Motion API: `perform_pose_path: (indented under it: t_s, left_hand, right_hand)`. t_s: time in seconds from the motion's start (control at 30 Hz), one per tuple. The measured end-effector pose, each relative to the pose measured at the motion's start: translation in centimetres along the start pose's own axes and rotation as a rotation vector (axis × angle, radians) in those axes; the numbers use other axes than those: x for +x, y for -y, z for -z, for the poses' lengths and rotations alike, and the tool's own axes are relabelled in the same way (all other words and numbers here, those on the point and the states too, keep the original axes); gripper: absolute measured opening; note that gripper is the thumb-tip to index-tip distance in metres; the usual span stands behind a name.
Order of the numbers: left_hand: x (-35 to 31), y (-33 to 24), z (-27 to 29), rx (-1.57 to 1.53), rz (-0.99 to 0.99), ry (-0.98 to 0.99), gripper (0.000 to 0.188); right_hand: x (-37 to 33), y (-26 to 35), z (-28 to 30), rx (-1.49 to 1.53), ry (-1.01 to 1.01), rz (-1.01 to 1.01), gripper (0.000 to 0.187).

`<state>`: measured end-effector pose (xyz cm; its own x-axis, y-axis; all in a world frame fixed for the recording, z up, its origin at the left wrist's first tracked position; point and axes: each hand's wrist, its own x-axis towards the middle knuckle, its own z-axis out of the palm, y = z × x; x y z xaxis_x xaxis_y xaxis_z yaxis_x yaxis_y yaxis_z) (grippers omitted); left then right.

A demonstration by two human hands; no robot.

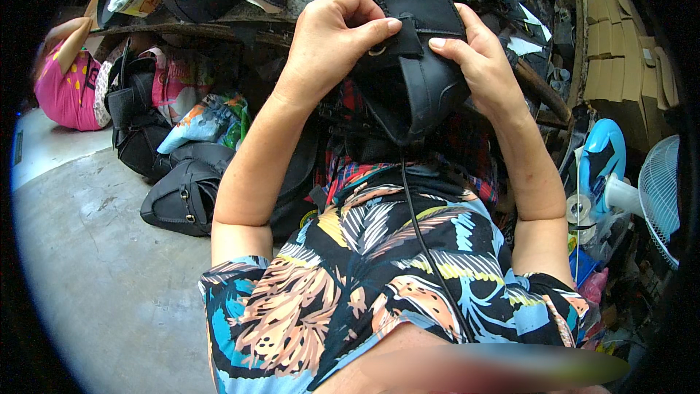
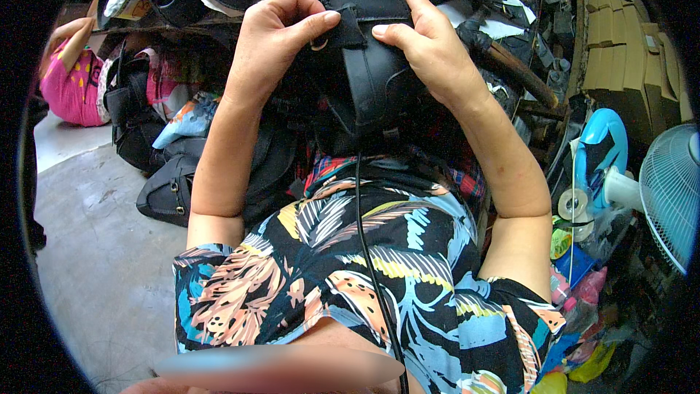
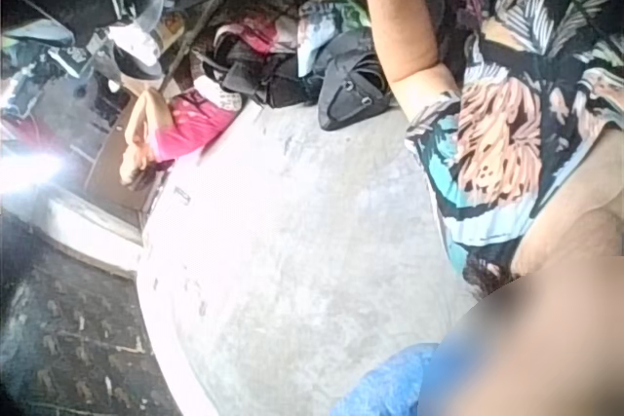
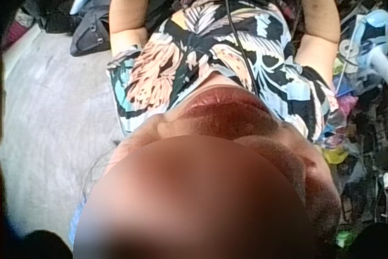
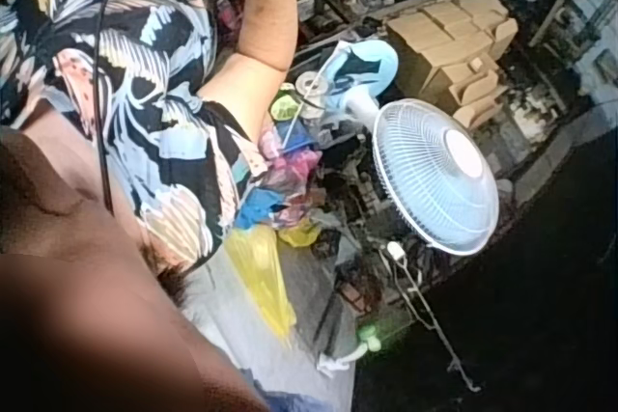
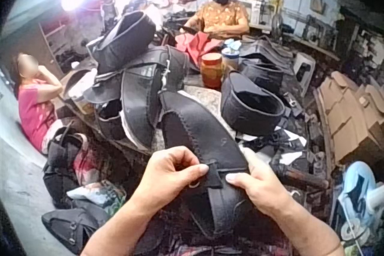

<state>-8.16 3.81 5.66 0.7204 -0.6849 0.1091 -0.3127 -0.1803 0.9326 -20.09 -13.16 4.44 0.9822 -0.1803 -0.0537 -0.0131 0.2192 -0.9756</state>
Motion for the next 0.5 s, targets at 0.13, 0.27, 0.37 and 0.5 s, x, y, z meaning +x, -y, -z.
perform_pose_path:
  t_s: [0.13, 0.27, 0.37, 0.5]
  left_hand:
    - [-0.01, -0.59, 0.09, -0.022, 0.005, -0.001, 0.019]
    - [-0.01, -0.92, 0.23, -0.059, 0.02, 0.003, 0.02]
    - [0.12, -0.88, 0.36, -0.051, 0.038, 0.01, 0.02]
    - [0.16, -0.87, 0.65, -0.095, 0.048, 0.047, 0.019]
  right_hand:
    - [0.01, 0.23, -0.28, 0.009, -0.034, 0.064, 0.038]
    - [-0.11, 0.44, -0.56, 0.052, -0.047, 0.039, 0.039]
    - [-0.14, 0.56, -0.64, 0.072, -0.034, 0.037, 0.044]
    - [-0.03, 0.56, -0.76, 0.071, -0.05, 0.047, 0.043]
